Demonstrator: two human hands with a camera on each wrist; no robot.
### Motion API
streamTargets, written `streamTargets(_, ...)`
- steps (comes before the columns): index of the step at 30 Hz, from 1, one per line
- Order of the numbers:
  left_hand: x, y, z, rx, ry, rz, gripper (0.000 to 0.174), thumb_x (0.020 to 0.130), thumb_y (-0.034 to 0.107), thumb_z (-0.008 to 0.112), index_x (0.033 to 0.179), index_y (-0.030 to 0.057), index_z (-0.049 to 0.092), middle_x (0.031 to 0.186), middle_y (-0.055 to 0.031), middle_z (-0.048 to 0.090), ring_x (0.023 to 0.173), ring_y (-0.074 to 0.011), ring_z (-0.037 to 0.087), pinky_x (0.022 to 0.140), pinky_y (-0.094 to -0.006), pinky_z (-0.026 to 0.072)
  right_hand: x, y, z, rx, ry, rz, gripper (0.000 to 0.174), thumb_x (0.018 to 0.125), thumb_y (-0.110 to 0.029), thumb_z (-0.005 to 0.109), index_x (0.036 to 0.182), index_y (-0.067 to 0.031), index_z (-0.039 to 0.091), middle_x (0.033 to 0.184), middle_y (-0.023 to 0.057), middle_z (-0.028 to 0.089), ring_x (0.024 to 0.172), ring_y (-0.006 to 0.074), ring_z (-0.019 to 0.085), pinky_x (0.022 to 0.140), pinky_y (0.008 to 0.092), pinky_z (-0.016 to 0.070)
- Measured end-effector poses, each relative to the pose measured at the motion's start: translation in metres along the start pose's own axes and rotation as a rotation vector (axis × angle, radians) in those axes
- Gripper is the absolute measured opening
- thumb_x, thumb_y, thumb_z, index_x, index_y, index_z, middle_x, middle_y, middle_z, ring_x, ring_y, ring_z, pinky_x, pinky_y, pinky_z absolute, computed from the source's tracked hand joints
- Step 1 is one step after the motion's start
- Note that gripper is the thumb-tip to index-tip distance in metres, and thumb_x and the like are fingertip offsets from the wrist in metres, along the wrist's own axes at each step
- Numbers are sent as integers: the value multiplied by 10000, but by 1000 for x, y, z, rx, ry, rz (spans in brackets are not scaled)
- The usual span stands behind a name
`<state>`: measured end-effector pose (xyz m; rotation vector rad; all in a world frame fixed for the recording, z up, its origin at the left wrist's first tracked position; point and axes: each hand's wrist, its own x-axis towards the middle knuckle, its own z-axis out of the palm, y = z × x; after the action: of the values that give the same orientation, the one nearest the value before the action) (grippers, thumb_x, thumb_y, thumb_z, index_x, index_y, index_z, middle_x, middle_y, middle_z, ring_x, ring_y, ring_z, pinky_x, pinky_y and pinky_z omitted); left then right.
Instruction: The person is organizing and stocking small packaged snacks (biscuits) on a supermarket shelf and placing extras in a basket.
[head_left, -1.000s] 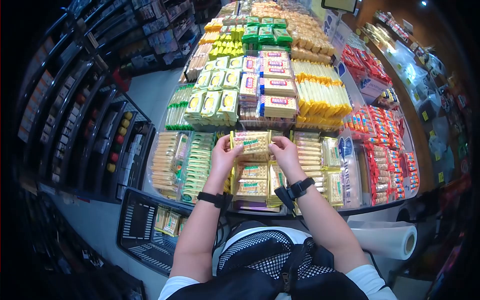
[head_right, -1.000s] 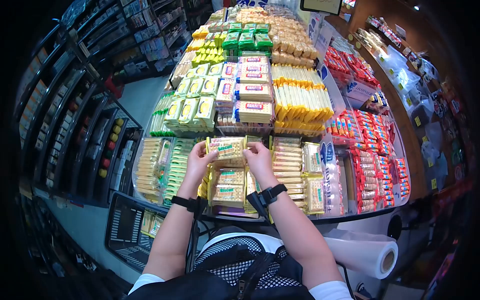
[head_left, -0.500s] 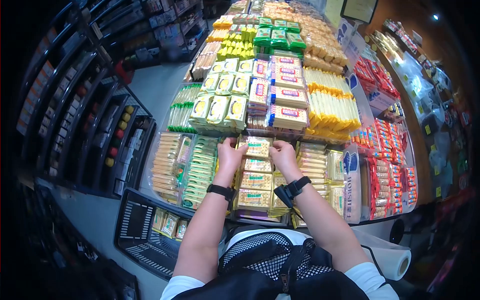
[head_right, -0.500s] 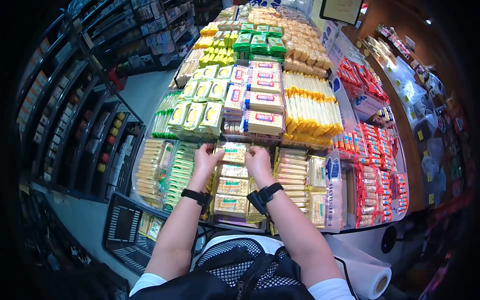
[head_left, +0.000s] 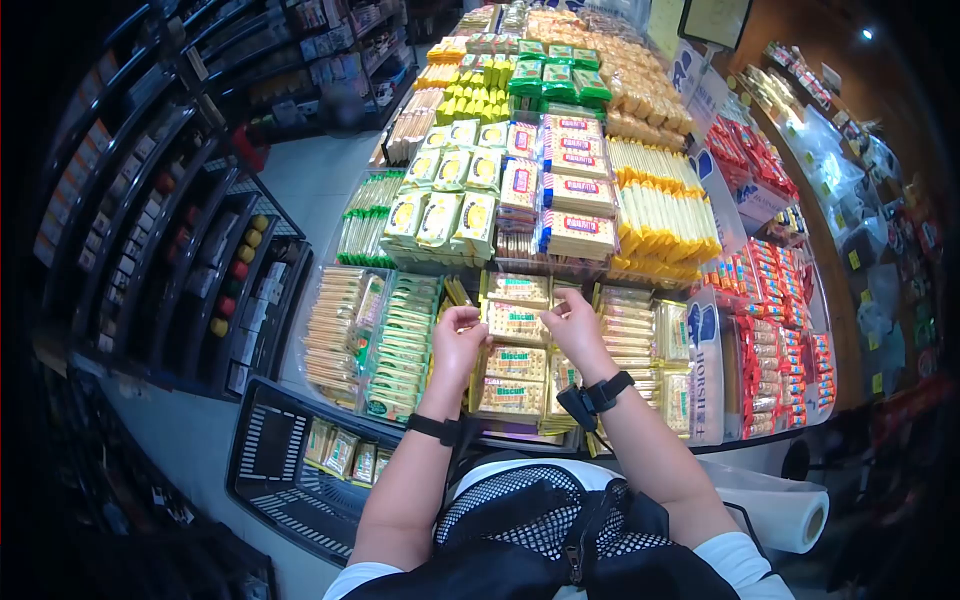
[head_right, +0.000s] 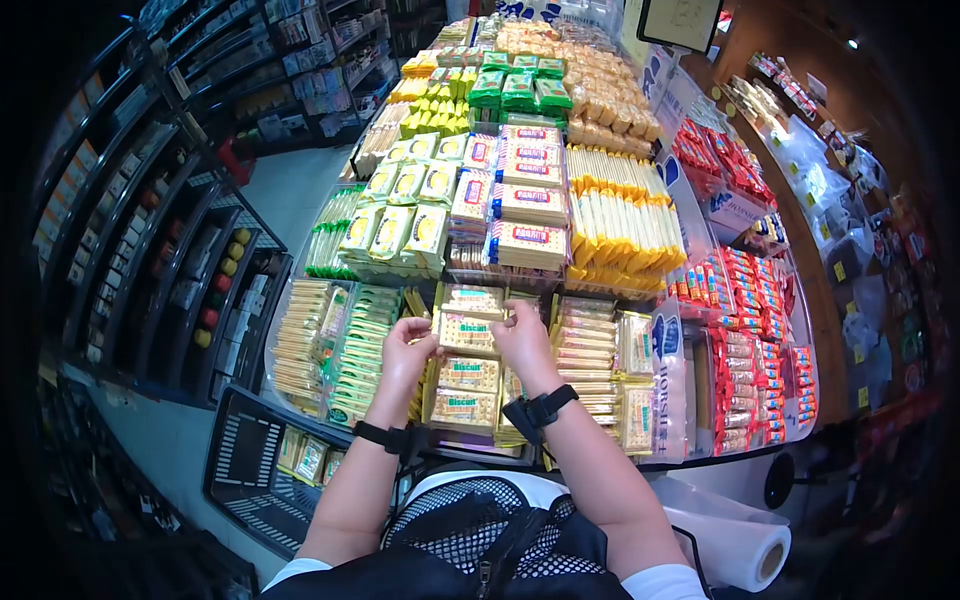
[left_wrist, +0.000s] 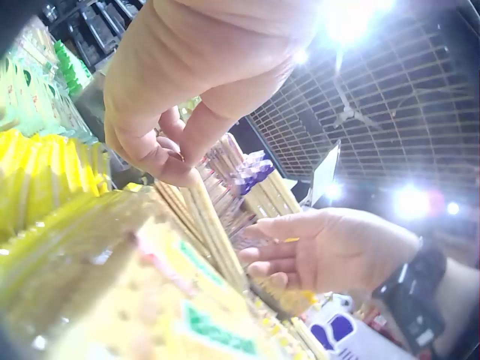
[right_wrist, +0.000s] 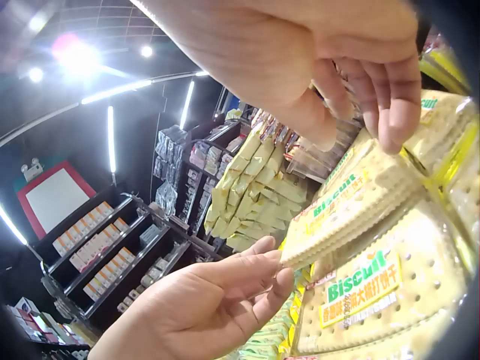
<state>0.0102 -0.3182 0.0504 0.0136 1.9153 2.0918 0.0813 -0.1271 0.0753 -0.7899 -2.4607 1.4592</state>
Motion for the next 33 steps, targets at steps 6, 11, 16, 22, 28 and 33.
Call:
streamTargets(6,11,-7,-5,393,24,116,272,826,-30,686,1081,11,601,959,-73,616,757,-131,617,671,-272,549,-9,6,10,-150,-2,-207,439,798,-107,726,1200,14,599,1136,231,608,1040,384,620,917,426,505)
streamTargets(11,7,12,0,690,91,267,381,802,-2,678,1171,30,593,1124,-134,597,920,-224,633,817,-341,534,-14,-4,8,-260,9,-338,444,783,-51,714,1205,19,593,1189,243,562,1111,414,569,962,443,476)
streamTargets(16,19,12,10,717,-16,487,479,825,5,649,1297,46,579,1241,-188,556,1196,-371,530,1042,-425,427,-12,-10,3,-412,33,-451,473,772,-51,717,1226,2,596,1263,229,534,1212,411,491,1029,450,434)
streamTargets(22,8,-3,-13,656,45,456,394,827,12,652,1220,25,625,1228,-176,582,1158,-352,570,1005,-396,464,-9,11,21,-425,-23,-524,378,784,-74,687,1151,4,635,1293,230,538,1233,415,478,1084,470,392)
streamTargets(28,-38,34,-82,386,401,546,286,867,14,638,1152,17,615,1100,-146,611,1060,-290,589,930,-377,476,-27,8,-24,-378,67,-601,429,758,-36,745,1168,-14,618,1206,188,572,1155,373,526,1003,428,436)
streamTargets(33,-91,-38,-262,576,1119,358,258,866,34,648,1123,33,621,1151,-155,568,974,-250,606,860,-332,500,-62,-27,-15,-308,-42,-462,368,818,-45,698,1173,-13,607,1160,177,574,1098,358,558,967,414,449)
